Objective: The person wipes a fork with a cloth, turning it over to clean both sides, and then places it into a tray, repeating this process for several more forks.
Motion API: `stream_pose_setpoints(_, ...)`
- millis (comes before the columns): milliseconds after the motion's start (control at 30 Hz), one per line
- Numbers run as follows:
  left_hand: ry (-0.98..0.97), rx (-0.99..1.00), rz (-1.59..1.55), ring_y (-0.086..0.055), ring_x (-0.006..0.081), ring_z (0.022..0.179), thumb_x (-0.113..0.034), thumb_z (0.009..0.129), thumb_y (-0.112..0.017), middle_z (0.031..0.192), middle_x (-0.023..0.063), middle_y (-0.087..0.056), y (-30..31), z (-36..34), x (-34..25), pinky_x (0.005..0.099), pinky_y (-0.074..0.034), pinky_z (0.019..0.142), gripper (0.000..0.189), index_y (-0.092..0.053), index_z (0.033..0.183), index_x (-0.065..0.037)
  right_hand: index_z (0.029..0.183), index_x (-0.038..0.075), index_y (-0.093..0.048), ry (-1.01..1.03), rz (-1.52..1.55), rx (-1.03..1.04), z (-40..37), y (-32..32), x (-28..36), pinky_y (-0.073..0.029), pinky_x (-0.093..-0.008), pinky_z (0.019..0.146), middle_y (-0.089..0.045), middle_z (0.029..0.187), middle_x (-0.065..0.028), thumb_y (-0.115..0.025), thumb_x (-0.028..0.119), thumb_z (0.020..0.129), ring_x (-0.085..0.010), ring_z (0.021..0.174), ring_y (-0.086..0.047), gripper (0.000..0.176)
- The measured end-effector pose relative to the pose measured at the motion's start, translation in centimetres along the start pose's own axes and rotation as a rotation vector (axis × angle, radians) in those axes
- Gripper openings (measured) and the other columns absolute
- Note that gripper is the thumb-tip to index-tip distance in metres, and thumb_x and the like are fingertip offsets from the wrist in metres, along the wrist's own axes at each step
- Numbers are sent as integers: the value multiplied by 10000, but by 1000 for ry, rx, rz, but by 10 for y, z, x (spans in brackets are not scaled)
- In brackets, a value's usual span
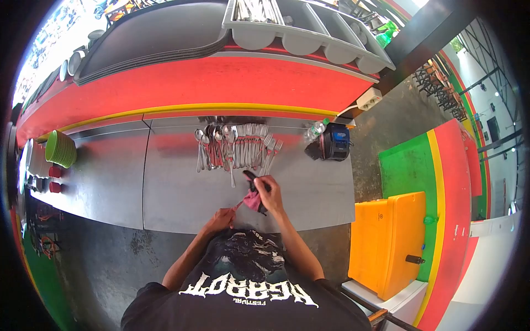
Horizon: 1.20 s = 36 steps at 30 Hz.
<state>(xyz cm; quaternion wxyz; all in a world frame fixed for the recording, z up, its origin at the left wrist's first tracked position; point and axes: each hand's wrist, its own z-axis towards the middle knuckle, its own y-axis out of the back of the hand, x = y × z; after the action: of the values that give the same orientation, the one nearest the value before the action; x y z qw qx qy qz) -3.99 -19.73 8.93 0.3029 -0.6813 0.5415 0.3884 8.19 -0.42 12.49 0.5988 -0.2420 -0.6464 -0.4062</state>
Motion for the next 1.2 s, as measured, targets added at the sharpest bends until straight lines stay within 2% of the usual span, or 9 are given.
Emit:
stream_pose_setpoints(133, -4, -12, 97, -584, 153, 552, -307, 1017, -403, 613, 56, -568, -14, 13, 1, 327, -457, 533, 425, -586, 773, -10, 891, -33, -660, 102, -30, 233, -29, -29, 14, -467, -321, 786, -633, 889, -104, -653, 152, 916, -215, 846, -608, 186)
stream_pose_setpoints(233, -238, -26, 365, -616, 210, 561, -282, 1016, -412, 624, 89, -582, -18, 19, 22, 366, -494, 571, 410, -610, 795, 2, 911, -22, -679, 169, -191, 198, -48, -49, -8, -474, -341, 805, -643, 917, -128, -669, 158, 894, -266, 872, -619, 181)
stream_pose_setpoints(300, -221, -24, 351, -632, 237, 568, -280, 1016, -422, 637, 107, -585, -22, 23, 35, 383, -512, 586, 403, -612, 803, 6, 906, 11, -697, 237, -285, 103, -43, -50, -26, -479, -378, 791, -635, 915, -108, -696, 186, 865, -298, 872, -599, 180)
stream_pose_setpoints(367, 67, -12, 116, -648, 246, 585, -270, 1008, -427, 663, 118, -590, -28, 6, 0, 388, -521, 588, 386, -605, 815, 13, 892, 37, -700, 284, -424, 39, -38, -43, -32, -480, -399, 777, -618, 906, -89, -706, 210, 859, -302, 872, -582, 176)
stream_pose_setpoints(467, -33, 89, 40, -637, 224, 574, -278, 1016, -416, 669, 123, -581, -32, 13, 27, 373, -519, 571, 397, -588, 826, 25, 877, 65, -705, 302, -498, -46, -26, -39, -39, -486, -403, 765, -604, 891, -67, -731, 206, 829, -294, 862, -570, 151)
stream_pose_setpoints(633, 35, 21, -1, -555, 156, 574, -239, 1006, -386, 637, 46, -517, -24, 9, 20, 328, -472, 557, 355, -524, 782, 0, 870, 48, -717, 340, -551, -59, -15, -42, -41, -492, -385, 744, -617, 876, -70, -740, 198, 821, -283, 852, -586, 159)
stream_pose_setpoints(833, -27, 1, -34, -532, 145, 580, -282, 1039, -370, 652, 31, -495, -8, 1, 19, 315, -464, 565, 374, -511, 813, -19, 862, 58, -715, 235, -506, -110, -6, -49, -52, -494, -389, 751, -610, 860, -70, -725, 229, 838, -280, 854, -598, 173)
stream_pose_setpoints(1000, -64, 51, -106, -532, 139, 597, -334, 1056, -376, 655, 24, -496, -10, -5, 3, 310, -465, 595, 414, -510, 813, -28, 897, 26, -713, -29, -424, -172, 13, -25, -102, -482, -420, 804, -655, 901, -151, -701, 306, 858, -335, 911, -608, 283)
stream_pose_setpoints(1200, -198, 100, -93, -533, 132, 669, -330, 1079, -332, 699, 25, -497, 3, -29, -54, 287, -458, 672, 415, -479, 827, -35, 908, 49, -695, 56, -549, -259, -15, 13, -105, -478, -416, 809, -634, 892, -116, -711, 295, 851, -316, 921, -593, 253)
